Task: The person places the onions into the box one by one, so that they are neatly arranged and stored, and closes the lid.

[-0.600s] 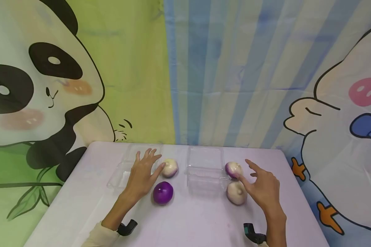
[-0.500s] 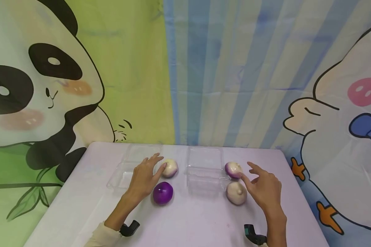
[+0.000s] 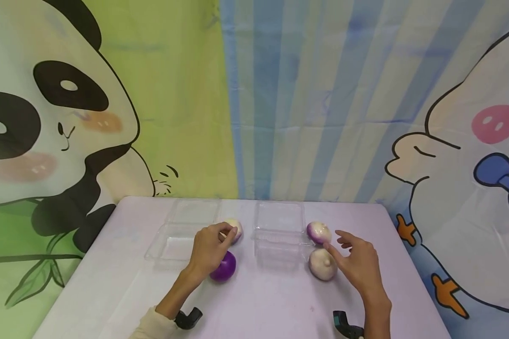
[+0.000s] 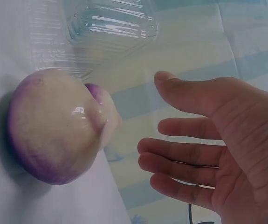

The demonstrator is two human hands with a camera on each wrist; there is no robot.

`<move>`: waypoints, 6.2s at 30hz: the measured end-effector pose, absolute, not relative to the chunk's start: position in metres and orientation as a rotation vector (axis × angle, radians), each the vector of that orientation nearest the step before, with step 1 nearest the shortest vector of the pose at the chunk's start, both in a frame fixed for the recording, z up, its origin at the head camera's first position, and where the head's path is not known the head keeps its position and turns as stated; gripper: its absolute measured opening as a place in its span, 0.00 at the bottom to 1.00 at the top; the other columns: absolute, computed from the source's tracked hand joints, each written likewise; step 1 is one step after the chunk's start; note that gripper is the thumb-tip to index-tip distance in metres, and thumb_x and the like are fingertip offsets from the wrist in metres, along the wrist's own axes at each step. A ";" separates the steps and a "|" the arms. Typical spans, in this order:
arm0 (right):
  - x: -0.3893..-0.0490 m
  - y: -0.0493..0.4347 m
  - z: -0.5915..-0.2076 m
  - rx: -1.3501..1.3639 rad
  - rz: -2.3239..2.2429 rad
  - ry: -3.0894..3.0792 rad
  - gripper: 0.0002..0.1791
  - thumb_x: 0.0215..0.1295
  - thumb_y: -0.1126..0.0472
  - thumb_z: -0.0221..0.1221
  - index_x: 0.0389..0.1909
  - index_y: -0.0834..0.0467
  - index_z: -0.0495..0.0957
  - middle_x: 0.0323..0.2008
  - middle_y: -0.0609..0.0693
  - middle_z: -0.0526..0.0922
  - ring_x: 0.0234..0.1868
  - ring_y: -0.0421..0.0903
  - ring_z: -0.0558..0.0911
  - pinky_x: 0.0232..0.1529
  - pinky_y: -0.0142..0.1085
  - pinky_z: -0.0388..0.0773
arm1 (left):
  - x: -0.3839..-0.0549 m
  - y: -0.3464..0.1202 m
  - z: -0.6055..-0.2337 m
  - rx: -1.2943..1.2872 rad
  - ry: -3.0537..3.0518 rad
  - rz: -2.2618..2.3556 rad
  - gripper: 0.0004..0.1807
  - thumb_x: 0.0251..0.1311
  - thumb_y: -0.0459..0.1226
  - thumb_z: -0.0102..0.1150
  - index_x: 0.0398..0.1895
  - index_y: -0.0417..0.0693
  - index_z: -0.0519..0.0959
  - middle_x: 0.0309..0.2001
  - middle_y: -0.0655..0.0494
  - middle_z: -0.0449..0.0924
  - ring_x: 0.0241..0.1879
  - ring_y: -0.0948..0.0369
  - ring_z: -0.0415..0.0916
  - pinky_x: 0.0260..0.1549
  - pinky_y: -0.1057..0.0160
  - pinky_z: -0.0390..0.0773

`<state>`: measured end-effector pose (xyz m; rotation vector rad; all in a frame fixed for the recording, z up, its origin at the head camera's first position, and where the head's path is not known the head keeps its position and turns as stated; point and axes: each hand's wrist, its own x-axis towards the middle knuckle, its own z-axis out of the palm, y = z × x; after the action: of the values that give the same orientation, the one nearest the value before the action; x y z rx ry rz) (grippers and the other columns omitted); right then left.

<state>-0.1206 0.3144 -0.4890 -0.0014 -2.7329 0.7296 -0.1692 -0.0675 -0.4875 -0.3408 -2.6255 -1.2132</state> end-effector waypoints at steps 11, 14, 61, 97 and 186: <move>-0.115 0.317 -0.500 0.063 0.870 -2.770 0.38 0.59 0.44 0.81 0.62 0.65 0.85 0.48 0.66 0.93 0.48 0.64 0.91 0.51 0.65 0.87 | -0.172 -0.042 -0.500 -0.169 -2.547 -1.933 0.20 0.78 0.40 0.61 0.29 0.35 0.85 0.27 0.31 0.88 0.13 0.61 0.82 0.17 0.61 0.87; -0.115 0.318 -0.501 0.069 0.881 -2.766 0.39 0.58 0.43 0.82 0.62 0.65 0.85 0.49 0.68 0.92 0.49 0.66 0.91 0.51 0.67 0.86 | -0.175 -0.037 -0.504 -0.164 -2.539 -1.998 0.23 0.79 0.42 0.60 0.31 0.30 0.84 0.26 0.31 0.87 0.13 0.63 0.81 0.17 0.61 0.87; -0.109 0.315 -0.517 0.109 0.887 -2.921 0.42 0.47 0.49 0.87 0.61 0.66 0.86 0.55 0.65 0.91 0.55 0.65 0.89 0.55 0.65 0.87 | -0.153 -0.025 -0.520 -0.129 -2.468 -2.222 0.10 0.69 0.30 0.68 0.30 0.31 0.83 0.22 0.42 0.86 0.13 0.67 0.77 0.16 0.71 0.81; -0.103 0.311 -0.528 0.060 0.956 -2.846 0.43 0.52 0.55 0.85 0.66 0.71 0.81 0.58 0.68 0.89 0.56 0.69 0.89 0.60 0.69 0.83 | -0.139 -0.016 -0.528 -0.127 -2.557 -1.937 0.12 0.68 0.27 0.67 0.24 0.37 0.83 0.14 0.52 0.83 0.10 0.64 0.80 0.12 0.63 0.83; -0.098 0.320 -0.510 -0.050 0.873 -2.932 0.48 0.55 0.48 0.83 0.67 0.75 0.78 0.59 0.73 0.87 0.56 0.71 0.89 0.61 0.70 0.82 | -0.137 -0.015 -0.534 -0.115 -2.554 -1.895 0.12 0.67 0.27 0.69 0.24 0.39 0.83 0.14 0.52 0.82 0.10 0.60 0.80 0.11 0.66 0.79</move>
<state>-0.0979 0.3203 -0.5104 -0.0497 -2.9316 0.8733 -0.1369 -0.0151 -0.5337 -0.1149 -2.5539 -1.8949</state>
